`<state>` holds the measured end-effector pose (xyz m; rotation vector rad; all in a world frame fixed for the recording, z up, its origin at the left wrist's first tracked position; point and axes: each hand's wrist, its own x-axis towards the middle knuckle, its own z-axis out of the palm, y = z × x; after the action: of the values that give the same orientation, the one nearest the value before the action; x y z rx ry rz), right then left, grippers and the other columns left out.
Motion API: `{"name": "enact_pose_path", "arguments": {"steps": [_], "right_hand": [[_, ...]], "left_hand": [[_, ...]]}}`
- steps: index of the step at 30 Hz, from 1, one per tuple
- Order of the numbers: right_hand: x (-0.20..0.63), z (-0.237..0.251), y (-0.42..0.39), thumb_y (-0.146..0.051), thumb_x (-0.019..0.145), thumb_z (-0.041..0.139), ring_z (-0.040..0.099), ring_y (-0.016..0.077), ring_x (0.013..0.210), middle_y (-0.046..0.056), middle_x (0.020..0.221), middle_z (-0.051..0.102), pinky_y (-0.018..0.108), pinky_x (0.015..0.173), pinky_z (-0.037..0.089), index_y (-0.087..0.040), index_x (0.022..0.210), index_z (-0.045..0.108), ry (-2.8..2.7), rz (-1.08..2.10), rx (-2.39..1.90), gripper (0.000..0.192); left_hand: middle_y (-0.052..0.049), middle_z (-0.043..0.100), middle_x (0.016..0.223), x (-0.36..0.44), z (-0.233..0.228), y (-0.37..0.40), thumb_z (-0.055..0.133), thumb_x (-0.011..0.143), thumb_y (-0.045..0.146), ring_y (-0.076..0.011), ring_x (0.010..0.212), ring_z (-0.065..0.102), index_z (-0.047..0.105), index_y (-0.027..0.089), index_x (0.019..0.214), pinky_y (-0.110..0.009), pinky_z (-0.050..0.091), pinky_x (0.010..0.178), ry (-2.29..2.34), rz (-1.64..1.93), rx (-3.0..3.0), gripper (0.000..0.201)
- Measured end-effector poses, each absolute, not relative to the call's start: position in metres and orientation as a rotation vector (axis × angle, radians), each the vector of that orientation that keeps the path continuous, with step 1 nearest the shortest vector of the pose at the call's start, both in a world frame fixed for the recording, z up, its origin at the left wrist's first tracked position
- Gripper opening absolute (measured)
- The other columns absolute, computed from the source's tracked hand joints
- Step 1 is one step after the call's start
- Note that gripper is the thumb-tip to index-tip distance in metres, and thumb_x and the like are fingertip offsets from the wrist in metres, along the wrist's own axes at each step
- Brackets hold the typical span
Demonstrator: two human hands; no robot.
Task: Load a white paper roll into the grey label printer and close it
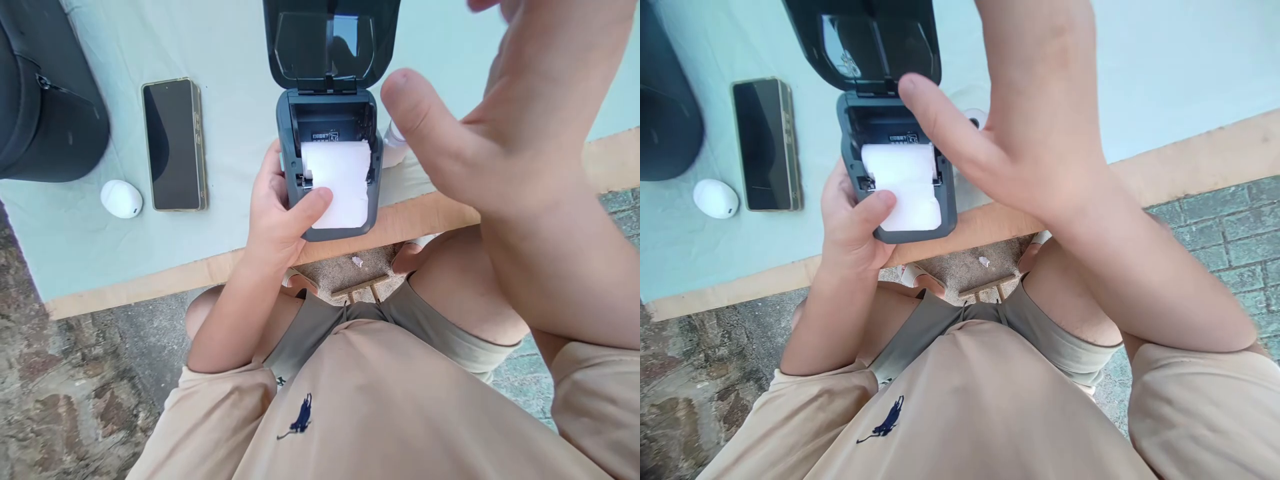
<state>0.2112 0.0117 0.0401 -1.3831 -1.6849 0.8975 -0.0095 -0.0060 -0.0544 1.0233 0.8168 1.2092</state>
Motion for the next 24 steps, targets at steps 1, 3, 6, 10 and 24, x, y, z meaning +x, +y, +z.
{"name": "enact_pose_path", "arguments": {"steps": [1,3,6,10,24], "right_hand": [[0.212,0.039,0.012,-0.061,0.094,0.057,0.044,0.0215,0.16,-0.003,0.152,0.058,0.036,0.132,0.042,-0.031,0.137,0.068,-1.774,0.732,-1.394,0.053],[0.214,0.038,0.011,-0.06,0.103,0.048,0.062,0.0179,0.142,0.0,0.145,0.065,0.034,0.125,0.048,-0.027,0.139,0.067,-1.917,0.509,-1.376,0.052],[0.214,0.037,0.01,-0.057,0.108,0.044,0.068,0.0145,0.122,-0.004,0.127,0.072,0.033,0.112,0.055,-0.029,0.122,0.07,-2.083,0.412,-1.202,0.041],[0.216,0.037,0.012,-0.056,0.11,0.041,0.067,0.0159,0.116,-0.002,0.118,0.072,0.038,0.11,0.055,-0.024,0.117,0.07,-2.273,0.301,-1.102,0.043],[0.192,0.055,-0.003,-0.06,0.108,0.049,0.055,0.0233,0.132,0.004,0.142,0.056,0.04,0.109,0.054,-0.025,0.14,0.055,-2.523,0.409,-1.406,0.048]], "left_hand": [[-0.003,0.08,0.11,-0.009,-0.055,-0.006,0.088,0.08,0.039,-0.0268,0.093,0.082,0.072,0.034,0.126,-0.039,0.068,0.076,0.829,1.206,1.033,0.049],[-0.002,0.08,0.109,-0.009,-0.053,-0.006,0.091,0.079,0.041,-0.0269,0.091,0.082,0.072,0.035,0.125,-0.04,0.068,0.076,0.833,1.206,1.045,0.051],[-0.002,0.08,0.105,-0.01,-0.048,-0.01,0.09,0.08,0.04,-0.0248,0.086,0.08,0.072,0.033,0.125,-0.038,0.066,0.074,0.808,1.215,1.044,0.049],[-0.004,0.08,0.113,-0.013,-0.057,-0.006,0.093,0.08,0.04,-0.0257,0.095,0.08,0.07,0.029,0.126,-0.041,0.067,0.084,0.773,1.22,1.081,0.052],[-0.004,0.079,0.111,-0.008,-0.028,-0.006,0.1,0.076,0.049,-0.0346,0.12,0.076,0.077,0.031,0.112,-0.047,0.066,0.098,0.763,1.095,0.927,0.046]]}}
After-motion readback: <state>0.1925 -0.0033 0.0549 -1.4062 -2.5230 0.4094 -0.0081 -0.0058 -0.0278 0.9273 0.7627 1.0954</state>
